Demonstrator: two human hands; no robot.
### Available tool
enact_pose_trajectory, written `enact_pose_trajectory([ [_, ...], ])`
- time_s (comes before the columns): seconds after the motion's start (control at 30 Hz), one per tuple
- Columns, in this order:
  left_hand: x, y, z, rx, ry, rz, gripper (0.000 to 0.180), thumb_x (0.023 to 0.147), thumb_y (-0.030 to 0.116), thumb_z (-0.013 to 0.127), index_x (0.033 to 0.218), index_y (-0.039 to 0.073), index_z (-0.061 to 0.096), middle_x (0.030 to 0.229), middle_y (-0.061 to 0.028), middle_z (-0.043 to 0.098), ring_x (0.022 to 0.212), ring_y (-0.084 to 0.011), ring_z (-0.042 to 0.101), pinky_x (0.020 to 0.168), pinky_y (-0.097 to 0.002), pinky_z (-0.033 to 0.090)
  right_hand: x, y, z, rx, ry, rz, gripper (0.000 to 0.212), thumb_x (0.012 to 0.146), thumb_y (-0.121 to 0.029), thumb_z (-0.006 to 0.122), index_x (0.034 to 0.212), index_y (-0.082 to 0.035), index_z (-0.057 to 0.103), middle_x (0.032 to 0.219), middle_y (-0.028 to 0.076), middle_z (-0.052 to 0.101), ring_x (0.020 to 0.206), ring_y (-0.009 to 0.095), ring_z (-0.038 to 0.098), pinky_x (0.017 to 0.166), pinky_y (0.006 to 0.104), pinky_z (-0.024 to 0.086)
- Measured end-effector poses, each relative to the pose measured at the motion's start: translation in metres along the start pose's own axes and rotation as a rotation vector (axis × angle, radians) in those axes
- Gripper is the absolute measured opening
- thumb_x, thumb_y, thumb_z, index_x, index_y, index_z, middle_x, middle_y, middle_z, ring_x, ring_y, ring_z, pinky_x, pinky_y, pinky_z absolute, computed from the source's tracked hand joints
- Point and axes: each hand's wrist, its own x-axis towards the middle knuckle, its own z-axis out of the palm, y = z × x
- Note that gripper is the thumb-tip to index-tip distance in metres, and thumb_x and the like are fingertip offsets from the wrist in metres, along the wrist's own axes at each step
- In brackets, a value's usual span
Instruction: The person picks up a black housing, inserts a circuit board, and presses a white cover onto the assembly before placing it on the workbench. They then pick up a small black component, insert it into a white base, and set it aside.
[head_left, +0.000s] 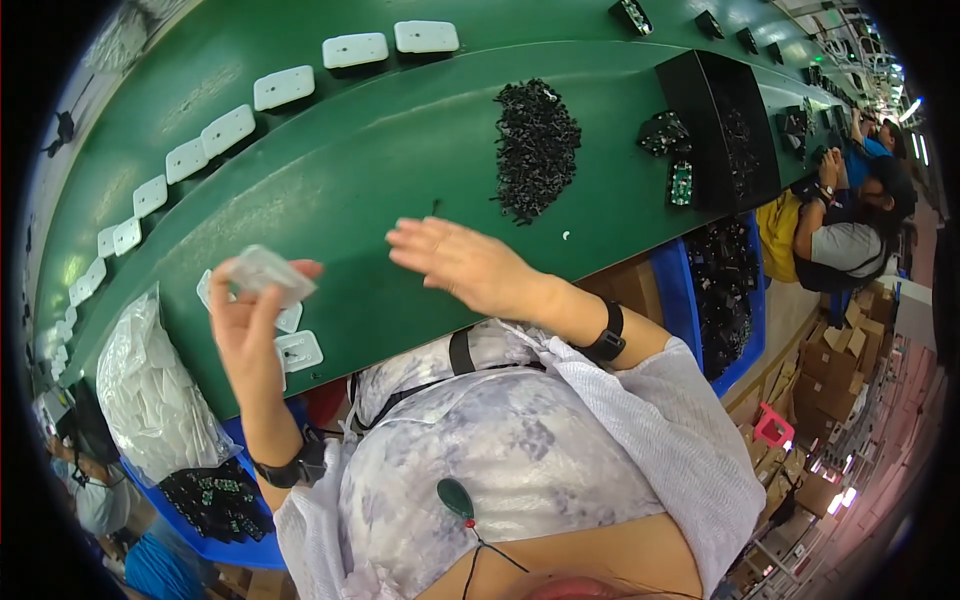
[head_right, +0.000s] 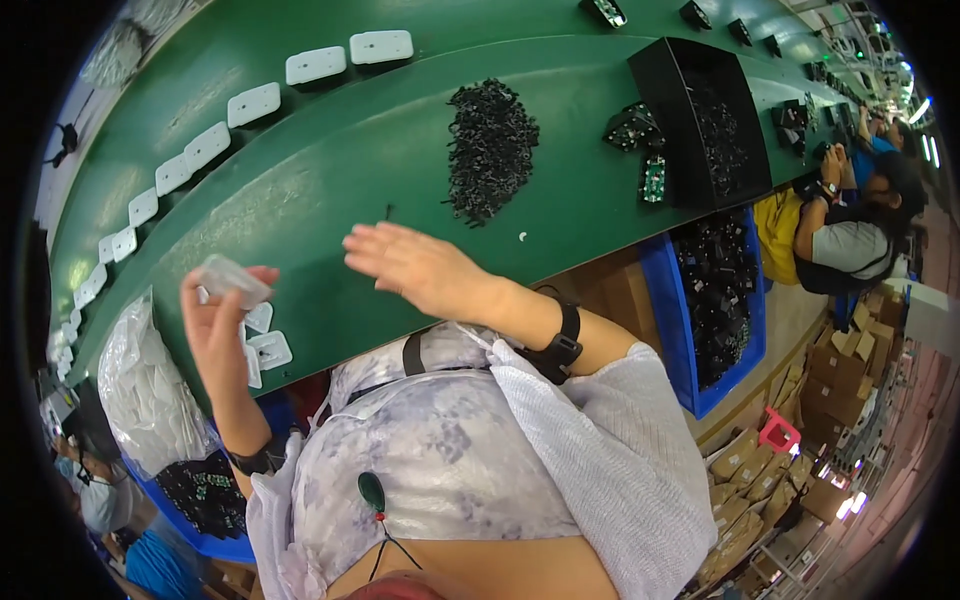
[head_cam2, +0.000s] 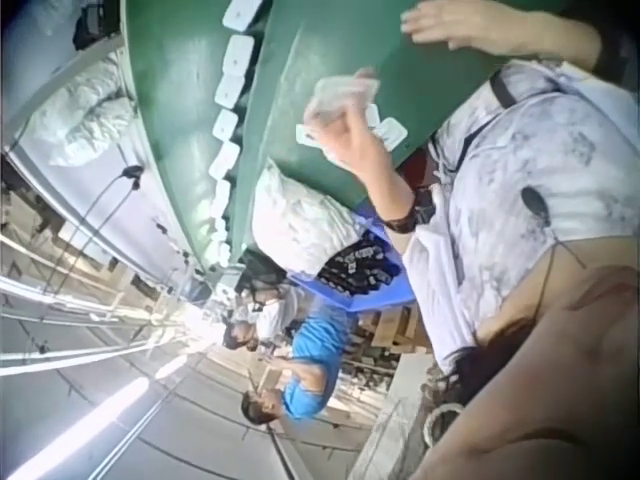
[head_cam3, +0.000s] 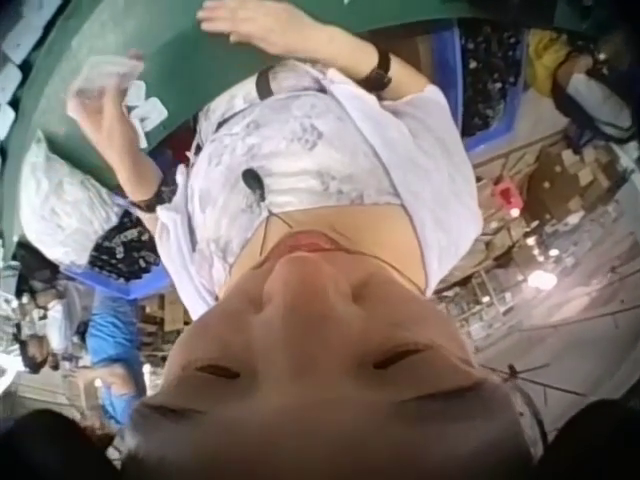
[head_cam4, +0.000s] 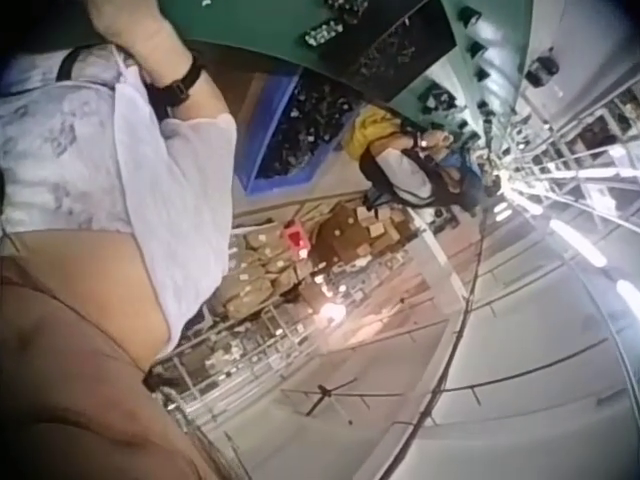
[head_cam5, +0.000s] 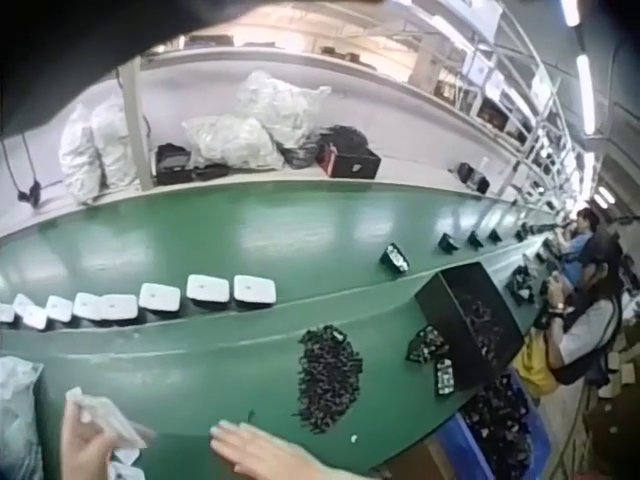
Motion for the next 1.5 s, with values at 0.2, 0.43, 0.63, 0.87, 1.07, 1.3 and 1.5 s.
enact_pose_trajectory([
  [0.2,0.012,-0.016,0.051,0.045,-0.245,-0.081,0.017,0.09,0.002,0.06,0.105,0.003,0.052,0.101,-0.0137,0.067,0.095,-0.0166,0.061,0.082,-0.027,0.047,-0.006,0.028,-0.031,-0.083,0.215,0.15,0.047,0.082,-0.001,0.063,0.128,-0.005,0.053,0.137,0.012,0.05,0.132,0.031,0.042,0.109,0.043,0.037],
  [0.43,0.018,-0.02,0.054,0.077,-0.227,-0.202,0.021,0.089,0.003,0.064,0.105,0.001,0.051,0.091,-0.0058,0.06,0.07,-0.0091,0.056,0.06,-0.0196,0.042,-0.005,0.021,-0.068,-0.32,0.318,0.143,0.04,0.077,-0.01,0.07,0.116,-0.006,0.06,0.12,0.007,0.057,0.112,0.028,0.053,0.091,0.0384,0.045],
  [0.63,0.023,-0.017,0.076,-0.027,-0.266,-0.251,0.016,0.094,0.004,0.055,0.106,-0.002,0.048,0.088,-0.0124,0.063,0.064,-0.0153,0.062,0.054,-0.0233,0.048,-0.01,0.043,-0.074,-0.605,0.361,0.328,0.028,0.072,-0.015,0.073,0.097,-0.008,0.062,0.093,0.004,0.054,0.085,0.023,0.053,0.073,0.0342,0.045],
  [0.87,0.029,-0.029,0.079,-0.012,-0.291,-0.237,0.011,0.097,0.007,0.051,0.101,-0.003,0.049,0.087,-0.0139,0.065,0.065,-0.0165,0.064,0.054,-0.0245,0.051,0.004,0.039,-0.081,-0.635,0.321,0.312,0.018,0.074,-0.013,0.071,0.09,-0.007,0.064,0.084,0.004,0.054,0.081,0.023,0.053,0.071,0.035,0.045],
  [1.07,0.03,-0.022,0.088,-0.028,-0.217,-0.073,0.015,0.096,0.005,0.052,0.11,-0.002,0.052,0.09,-0.0122,0.063,0.065,-0.014,0.062,0.055,-0.0221,0.049,0.015,0.033,-0.077,-0.458,0.483,0.254,0.012,0.078,-0.007,0.068,0.09,-0.005,0.063,0.088,0.007,0.058,0.084,0.026,0.058,0.071,0.0353,0.049],
  [1.3,0.031,-0.034,0.077,0.069,-0.18,0.032,0.014,0.095,-0.002,0.05,0.104,-0.004,0.061,0.093,-0.0072,0.056,0.066,-0.0121,0.061,0.054,-0.0202,0.047,0.039,-0.007,-0.061,0.251,0.48,0.328,0.022,0.083,-0.004,0.066,0.105,-0.004,0.061,0.076,0.008,0.063,0.068,0.018,0.062,0.064,0.0288,0.049],
  [1.5,0.027,-0.031,0.075,0.263,-0.158,0.344,0.025,0.091,-0.005,0.055,0.114,0.0,0.062,0.091,-0.0065,0.056,0.066,-0.0113,0.059,0.054,-0.0209,0.047,0.055,-0.032,-0.05,0.697,0.237,0.3,0.029,0.087,-0.003,0.062,0.11,-0.002,0.043,0.074,0.007,0.063,0.07,0.014,0.062,0.064,0.0283,0.048],
])
